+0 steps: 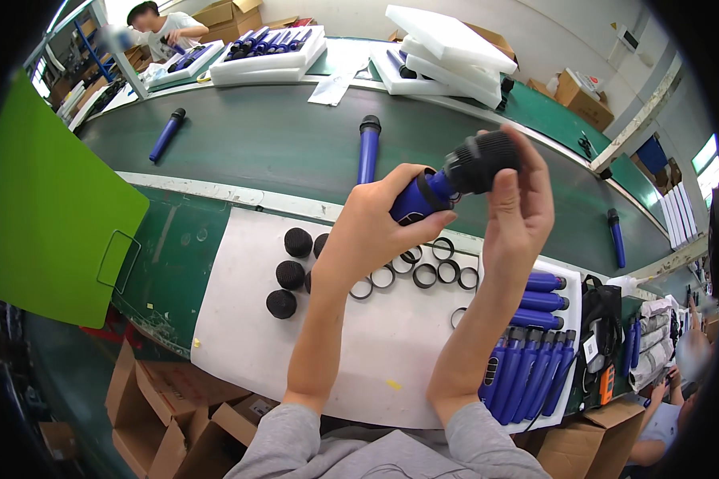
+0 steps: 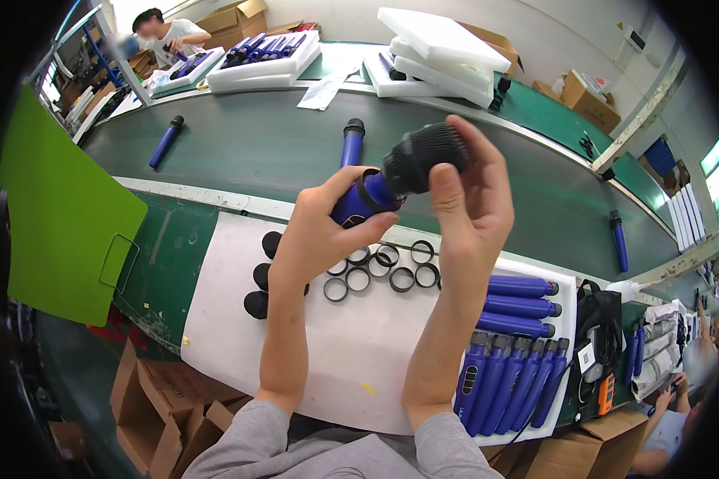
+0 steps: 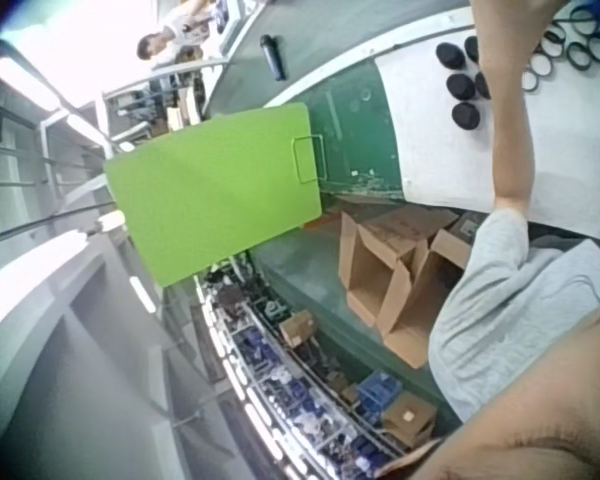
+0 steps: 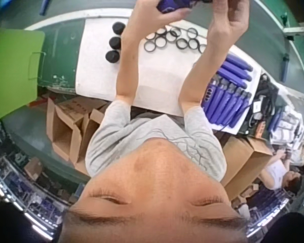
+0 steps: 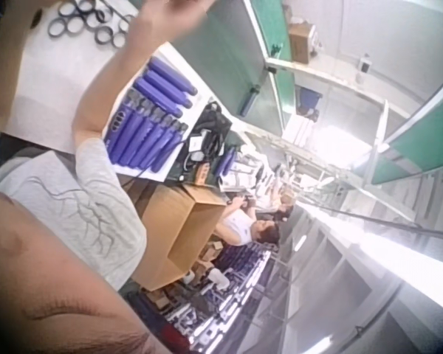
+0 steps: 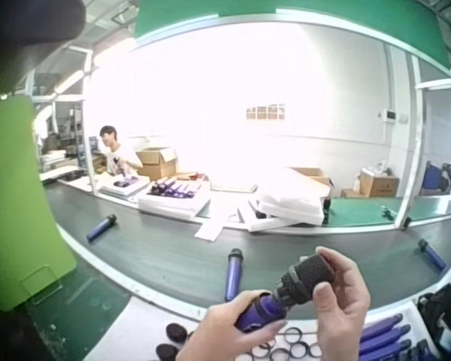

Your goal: The person assembles blue handheld microphones by screwing black mesh heads onto the bodies. They retrieve the microphone bodies from a cardboard box and place the assembled units into a white foam tray. The person also organizes the black mesh heads and metal rings on the workbench.

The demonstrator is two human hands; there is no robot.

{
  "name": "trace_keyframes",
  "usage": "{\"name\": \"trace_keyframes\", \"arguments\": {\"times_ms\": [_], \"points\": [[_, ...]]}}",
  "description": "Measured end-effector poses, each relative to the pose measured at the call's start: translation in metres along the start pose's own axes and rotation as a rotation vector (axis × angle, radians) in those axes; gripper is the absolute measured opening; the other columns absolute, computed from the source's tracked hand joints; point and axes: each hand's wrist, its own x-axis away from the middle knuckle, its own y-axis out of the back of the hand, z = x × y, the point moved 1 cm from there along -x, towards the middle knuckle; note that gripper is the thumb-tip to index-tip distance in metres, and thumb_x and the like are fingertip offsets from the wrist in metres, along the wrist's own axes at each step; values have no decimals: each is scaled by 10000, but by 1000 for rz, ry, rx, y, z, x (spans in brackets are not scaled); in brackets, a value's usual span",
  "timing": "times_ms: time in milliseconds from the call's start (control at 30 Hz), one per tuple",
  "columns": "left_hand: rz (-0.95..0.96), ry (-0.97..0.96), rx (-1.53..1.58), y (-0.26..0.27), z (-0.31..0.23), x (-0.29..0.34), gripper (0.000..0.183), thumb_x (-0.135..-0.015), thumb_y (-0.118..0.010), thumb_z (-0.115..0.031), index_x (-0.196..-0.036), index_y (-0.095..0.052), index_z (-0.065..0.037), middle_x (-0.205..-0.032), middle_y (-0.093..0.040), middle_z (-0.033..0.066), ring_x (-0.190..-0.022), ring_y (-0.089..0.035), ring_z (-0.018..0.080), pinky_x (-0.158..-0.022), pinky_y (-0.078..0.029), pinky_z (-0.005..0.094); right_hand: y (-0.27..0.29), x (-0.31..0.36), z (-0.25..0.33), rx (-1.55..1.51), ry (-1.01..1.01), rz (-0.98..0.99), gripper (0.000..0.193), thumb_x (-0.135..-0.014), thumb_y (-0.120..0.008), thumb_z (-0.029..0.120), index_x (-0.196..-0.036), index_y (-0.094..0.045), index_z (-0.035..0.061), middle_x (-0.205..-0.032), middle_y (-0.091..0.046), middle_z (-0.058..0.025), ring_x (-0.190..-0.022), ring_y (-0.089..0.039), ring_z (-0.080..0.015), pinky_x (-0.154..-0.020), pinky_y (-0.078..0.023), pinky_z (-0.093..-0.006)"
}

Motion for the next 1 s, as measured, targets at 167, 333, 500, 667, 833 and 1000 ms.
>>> {"name": "trace_keyframes", "arguments": {"times_ms": [167, 333, 500, 667, 833, 1000], "points": [[95, 160, 261, 11, -6, 1, 369, -851, -773, -195, -1143, -639, -14, -742, -636, 33, -562, -558, 71, -532, -451, 236, 11, -5, 4, -120, 16, -124, 491, -997, -608, 209, -1393, -493, -58, -1223, -639, -178, -1159, -622, -228, -1016, -484, -340], [255, 164, 598, 11, 1, 5, 476, -932, -708, -410, -1137, -601, 6, -669, -598, 43, -505, -542, 86, -471, -425, 233, 27, -6, 5, -120, -203, 235, 407, -838, -613, 102, -1221, -621, -35, -872, -657, -90, -781, -633, -145, -730, -508, -266], [411, 214, 730, 10, 5, 7, 584, -950, -644, -554, -1115, -591, 3, -656, -588, 56, -477, -534, 94, -441, -415, 239, 21, 0, 3, 80, -158, 311, 409, -755, -850, 185, -1111, -717, 32, -775, -618, 2, -681, -550, -55, -600, -433, -217], [421, 259, 638, 3, 8, 4, 489, -972, -632, -476, -1093, -585, -5, -675, -604, 55, -476, -534, 88, -442, -424, 240, 23, -2, 5, 191, -162, 337, 346, -761, -852, 137, -1070, -734, 36, -792, -646, -5, -693, -577, -65, -595, -436, -212], [461, 310, 646, 2, 5, 5, 457, -981, -617, -453, -1092, -577, -11, -681, -606, 54, -477, -533, 84, -446, -435, 239, 28, -3, 1, 207, -97, 341, 310, -741, -867, 79, -1013, -729, 26, -799, -660, -11, -688, -594, -65, -590, -457, -210], [507, 368, 732, -3, 0, 6, 411, -997, -609, -425, -1070, -557, -24, -662, -589, 39, -459, -526, 80, -431, -427, 231, 30, -5, 2, 151, -140, 349, 278, -725, -860, 22, -963, -718, 16, -800, -664, -12, -696, -614, -71, -601, -483, -216]]}}
